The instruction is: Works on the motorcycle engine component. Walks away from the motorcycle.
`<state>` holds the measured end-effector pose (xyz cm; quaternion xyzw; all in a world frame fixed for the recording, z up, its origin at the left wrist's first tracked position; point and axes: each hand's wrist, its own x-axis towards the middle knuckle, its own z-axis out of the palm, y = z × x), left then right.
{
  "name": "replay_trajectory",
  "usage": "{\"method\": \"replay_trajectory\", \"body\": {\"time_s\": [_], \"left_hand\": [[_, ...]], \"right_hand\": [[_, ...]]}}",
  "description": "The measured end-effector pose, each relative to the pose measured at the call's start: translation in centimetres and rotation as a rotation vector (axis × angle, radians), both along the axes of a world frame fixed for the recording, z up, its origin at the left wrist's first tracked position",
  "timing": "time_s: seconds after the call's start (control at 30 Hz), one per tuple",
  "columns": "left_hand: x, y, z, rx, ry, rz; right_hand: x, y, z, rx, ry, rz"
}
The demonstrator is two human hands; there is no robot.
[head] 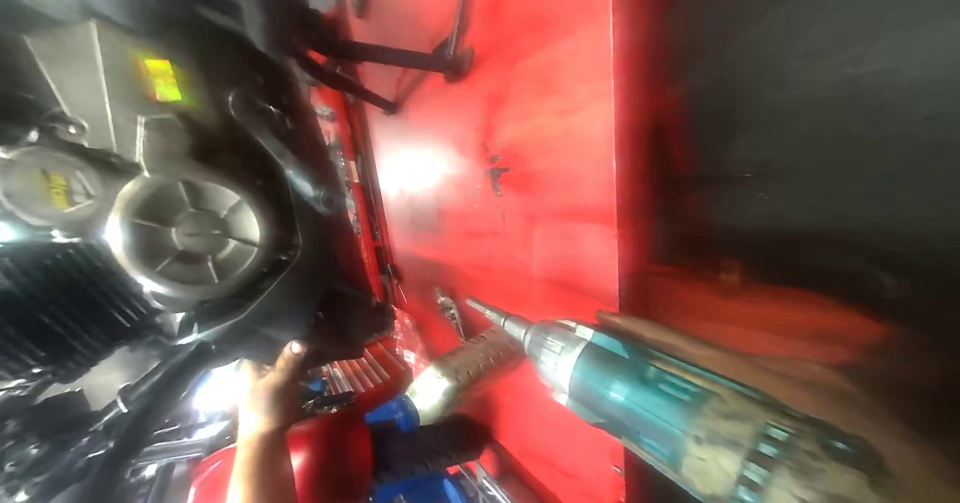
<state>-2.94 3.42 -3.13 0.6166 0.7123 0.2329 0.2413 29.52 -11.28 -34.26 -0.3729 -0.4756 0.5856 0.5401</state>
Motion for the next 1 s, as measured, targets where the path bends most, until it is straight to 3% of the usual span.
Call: {"method": "replay_trajectory", "body": {"time_s": [0.1, 0.3, 0.33, 0.37, 0.43, 0.47, 0.73, 0.9, 1.0], "left_hand": [[0.1, 0.3, -0.2, 0.012, -0.044, -0.01], [0.2, 0.3, -0.5, 0.015, -0.071, 0.019], [0.3, 0.3, -0.5, 0.017, -0.053, 0.034], [0.3, 0.3, -0.5, 0.019, -0.029, 0.05], [0.0, 0.0, -0.1, 0.008, 0.006, 0.07], [-0.1, 0.0, 0.0, 0.003, 0.011, 0.078], [-0.8, -0.2, -0.6, -0.029, 0.038, 0.03], [0.6, -3.8, -3.3, -0.11, 0.056, 0.183], [1.3, -3.5, -5.1, -0.188, 0.155, 0.328]], "right_hand": [[1.7, 0.7, 0.9, -0.231, 0.138, 0.139], [1.6, 1.4, -1.7, -0.12, 0.144, 0.073], [2.6, 3.0, 0.4, -0.279, 0.105, 0.115], [3.5, 5.4, 4.4, -0.602, 0.061, 0.134], [3.5, 3.5, 1.1, -0.089, 0.17, 0.169], [3.1, 3.2, 0.2, 0.013, 0.198, 0.167], [1.2, 3.8, 4.1, 0.037, 0.254, 0.212], [-1.6, 6.5, 11.6, 0.139, 0.302, 0.174], [-5.6, 6.9, 11.3, 0.148, 0.33, 0.193]]}}
